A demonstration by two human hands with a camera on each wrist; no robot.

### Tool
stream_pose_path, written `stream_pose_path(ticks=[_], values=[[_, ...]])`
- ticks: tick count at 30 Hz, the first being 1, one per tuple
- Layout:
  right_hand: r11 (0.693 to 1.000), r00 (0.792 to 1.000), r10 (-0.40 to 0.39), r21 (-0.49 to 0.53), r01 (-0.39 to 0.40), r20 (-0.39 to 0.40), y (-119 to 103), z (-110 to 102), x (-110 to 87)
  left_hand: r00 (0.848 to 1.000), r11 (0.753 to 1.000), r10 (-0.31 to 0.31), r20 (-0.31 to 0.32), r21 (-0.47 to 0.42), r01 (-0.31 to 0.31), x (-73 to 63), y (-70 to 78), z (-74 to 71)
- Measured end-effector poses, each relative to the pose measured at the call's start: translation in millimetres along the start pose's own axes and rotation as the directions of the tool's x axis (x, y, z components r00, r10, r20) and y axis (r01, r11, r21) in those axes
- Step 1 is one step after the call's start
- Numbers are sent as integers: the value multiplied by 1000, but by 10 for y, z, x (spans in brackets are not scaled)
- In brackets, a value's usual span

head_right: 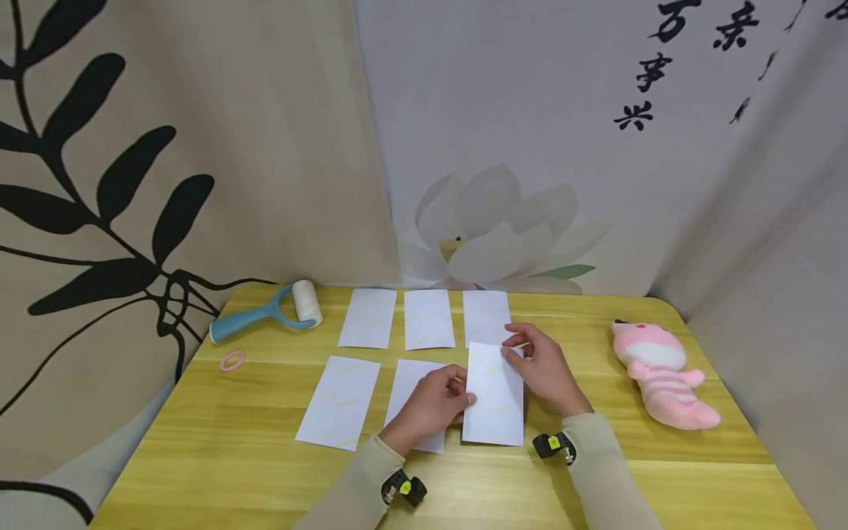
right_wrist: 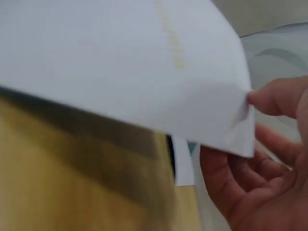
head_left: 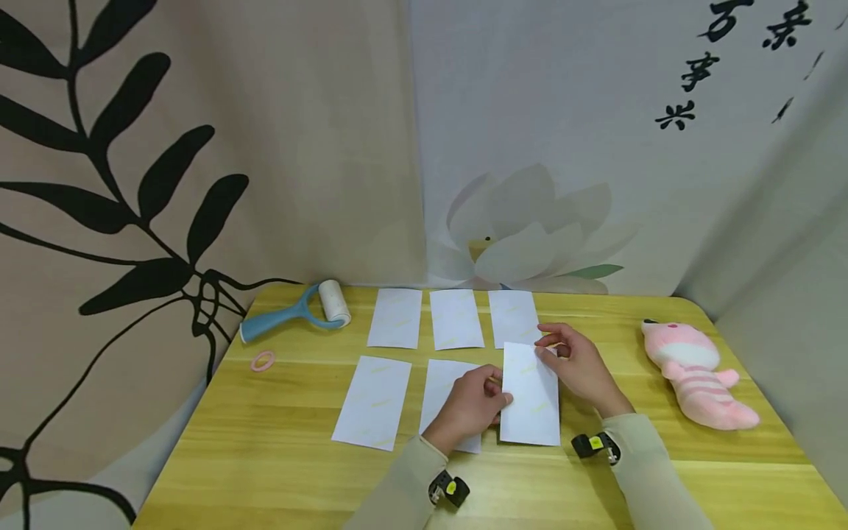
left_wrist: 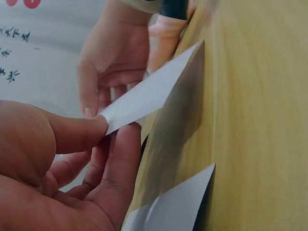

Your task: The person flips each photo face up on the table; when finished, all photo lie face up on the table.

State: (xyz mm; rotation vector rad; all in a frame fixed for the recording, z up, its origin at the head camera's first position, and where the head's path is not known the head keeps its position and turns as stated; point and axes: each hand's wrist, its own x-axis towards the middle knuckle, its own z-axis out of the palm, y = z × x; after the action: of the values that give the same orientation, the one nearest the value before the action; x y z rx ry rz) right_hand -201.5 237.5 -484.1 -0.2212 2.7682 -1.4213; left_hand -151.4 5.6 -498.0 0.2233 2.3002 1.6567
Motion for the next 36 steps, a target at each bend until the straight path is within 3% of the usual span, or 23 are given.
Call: stream_pose_path(ticks=[6,11,16,24,30,36], values=[[983,988,132,119,-141,80,74,-25,-106,1000,992,-12,15,-129,13,26,5,-17],[958,970,178,199,-209,164,102,-3,-253,999,972,-48,11,-230,49,55,-9,-65],[963,976,145,204,-176,162,97,-3,-400,996,946,-87,14,-311,88,80,-31,-106],[968,991,92,223,-111,96,36,-53,-517,995,937,-103,-7,-337,94,75,-39,-86],[980,997,61,189,-68,41,-53,-70,-549,998,955,-41,-56,-295,23,27,32,-31],[992,1000,-7,123,10,-25,-193,25,-549,1000,940,15,27,-342,-5,-15,167,50]])
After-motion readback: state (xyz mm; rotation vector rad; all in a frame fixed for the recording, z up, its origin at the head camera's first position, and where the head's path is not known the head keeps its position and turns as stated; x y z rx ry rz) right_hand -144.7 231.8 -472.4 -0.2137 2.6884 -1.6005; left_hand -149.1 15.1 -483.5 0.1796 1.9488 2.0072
